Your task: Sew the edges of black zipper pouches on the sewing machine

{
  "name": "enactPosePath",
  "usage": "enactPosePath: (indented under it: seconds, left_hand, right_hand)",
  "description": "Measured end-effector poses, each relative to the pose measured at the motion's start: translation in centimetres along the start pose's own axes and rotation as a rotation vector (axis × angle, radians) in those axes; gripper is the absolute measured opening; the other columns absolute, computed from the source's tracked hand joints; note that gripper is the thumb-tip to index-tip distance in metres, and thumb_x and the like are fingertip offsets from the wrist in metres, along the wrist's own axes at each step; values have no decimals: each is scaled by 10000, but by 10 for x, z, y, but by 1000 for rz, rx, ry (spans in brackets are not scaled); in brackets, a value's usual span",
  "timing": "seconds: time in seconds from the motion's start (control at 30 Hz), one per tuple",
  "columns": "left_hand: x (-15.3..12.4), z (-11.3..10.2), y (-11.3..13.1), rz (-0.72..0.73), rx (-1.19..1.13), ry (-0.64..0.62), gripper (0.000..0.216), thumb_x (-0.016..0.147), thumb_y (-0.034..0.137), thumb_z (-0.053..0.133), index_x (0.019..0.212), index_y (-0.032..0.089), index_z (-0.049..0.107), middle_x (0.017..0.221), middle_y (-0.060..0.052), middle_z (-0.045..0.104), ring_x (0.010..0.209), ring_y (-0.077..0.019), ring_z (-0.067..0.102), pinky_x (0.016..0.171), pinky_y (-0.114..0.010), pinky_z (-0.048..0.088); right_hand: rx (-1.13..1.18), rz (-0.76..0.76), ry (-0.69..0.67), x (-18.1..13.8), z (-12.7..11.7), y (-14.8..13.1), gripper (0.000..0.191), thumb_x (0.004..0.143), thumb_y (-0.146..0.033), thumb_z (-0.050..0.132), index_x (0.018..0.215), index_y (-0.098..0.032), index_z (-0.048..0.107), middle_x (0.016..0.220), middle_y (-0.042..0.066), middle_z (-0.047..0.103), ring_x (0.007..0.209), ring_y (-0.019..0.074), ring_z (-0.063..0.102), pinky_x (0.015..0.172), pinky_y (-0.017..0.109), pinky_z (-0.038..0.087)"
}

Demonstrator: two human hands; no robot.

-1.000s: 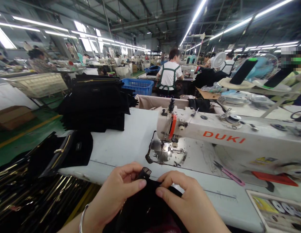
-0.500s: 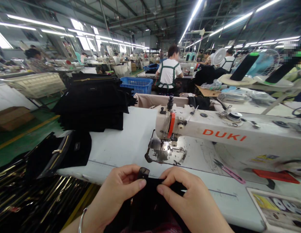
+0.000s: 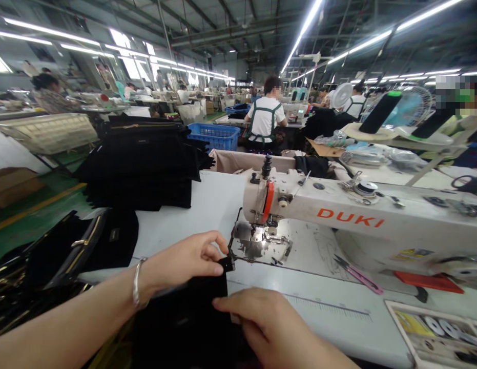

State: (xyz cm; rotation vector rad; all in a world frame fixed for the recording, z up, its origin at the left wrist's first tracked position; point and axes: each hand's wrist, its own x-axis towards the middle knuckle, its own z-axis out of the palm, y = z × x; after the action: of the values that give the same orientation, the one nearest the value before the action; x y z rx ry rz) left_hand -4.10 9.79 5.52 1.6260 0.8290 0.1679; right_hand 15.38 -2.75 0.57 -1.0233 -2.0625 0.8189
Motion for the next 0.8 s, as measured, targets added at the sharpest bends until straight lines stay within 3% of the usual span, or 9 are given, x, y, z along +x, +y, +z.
enactPosePath:
  seconds: [0.1, 0.2, 0.3, 0.37, 0.43, 0.53, 0.67, 0.8]
  left_hand:
    - [41, -6, -21, 94, 419, 137, 242, 796, 177, 623, 1015, 174, 522, 742, 31, 627, 672, -149, 596, 605, -219, 430]
    - [86, -7, -43, 185, 648, 313, 239, 786, 104, 619, 1005, 173, 552, 792, -3, 624, 770, -190, 608, 706, -285, 474]
    - [125, -9, -50, 289, 768, 439, 221, 812, 147, 674, 1019, 166, 599, 1029, -91, 621, 1071, -278, 545, 940, -420, 437]
    - [142, -9, -49, 347, 833, 466, 182, 845, 187, 681, 1017, 164, 626, 1106, -114, 603, 1143, -299, 509, 997, -451, 409]
    - [146, -5, -47, 379, 877, 451, 122, 888, 175, 632, 1009, 162, 642, 1061, -106, 619, 1067, -275, 559, 953, -416, 449]
    - [128, 9, -49, 396, 913, 418, 98, 935, 158, 559, 968, 151, 652, 963, -86, 631, 938, -239, 595, 876, -375, 488]
    - [92, 26, -59, 446, 977, 349, 230, 964, 119, 486, 1153, 152, 612, 1116, -87, 600, 1065, -229, 545, 986, -394, 455]
    - [97, 19, -64, 468, 1077, 368, 334, 984, 137, 441, 1306, 154, 527, 1243, -117, 539, 1173, -257, 484, 1038, -438, 427]
  right_hand:
    - [-392, -54, -9, 15, 13, 33, 359, 902, -81, 566, 1233, -209, 620, 972, 21, 709, 862, 169, 651, 782, 254, 519]
    - [-717, -79, 14, 37, 11, 64, 170, 921, -170, 613, 1074, -201, 682, 885, 42, 670, 856, 220, 611, 740, 322, 514]
    - [-760, -56, 36, 54, -8, 86, 102, 916, -168, 623, 993, -173, 689, 1021, 90, 652, 1012, 252, 577, 859, 370, 497]
    - [-767, -60, 22, 57, -21, 96, 89, 906, -124, 612, 950, -151, 685, 1015, 95, 655, 1019, 238, 580, 893, 362, 490]
    - [-769, -74, 6, 54, -30, 103, 113, 901, -85, 592, 930, -147, 683, 967, 82, 670, 982, 216, 598, 885, 341, 497]
    - [-759, -110, 0, 42, -31, 107, 145, 925, -103, 565, 985, -161, 684, 1000, 69, 686, 1001, 191, 608, 914, 322, 491]
    - [-736, -119, 31, 32, -20, 108, 190, 969, -147, 514, 1073, -166, 673, 1080, 67, 688, 1074, 180, 594, 991, 319, 460]
    - [-744, -30, 84, 42, -19, 112, 227, 962, -133, 517, 1136, -163, 659, 1092, 79, 688, 1058, 210, 602, 942, 338, 494]
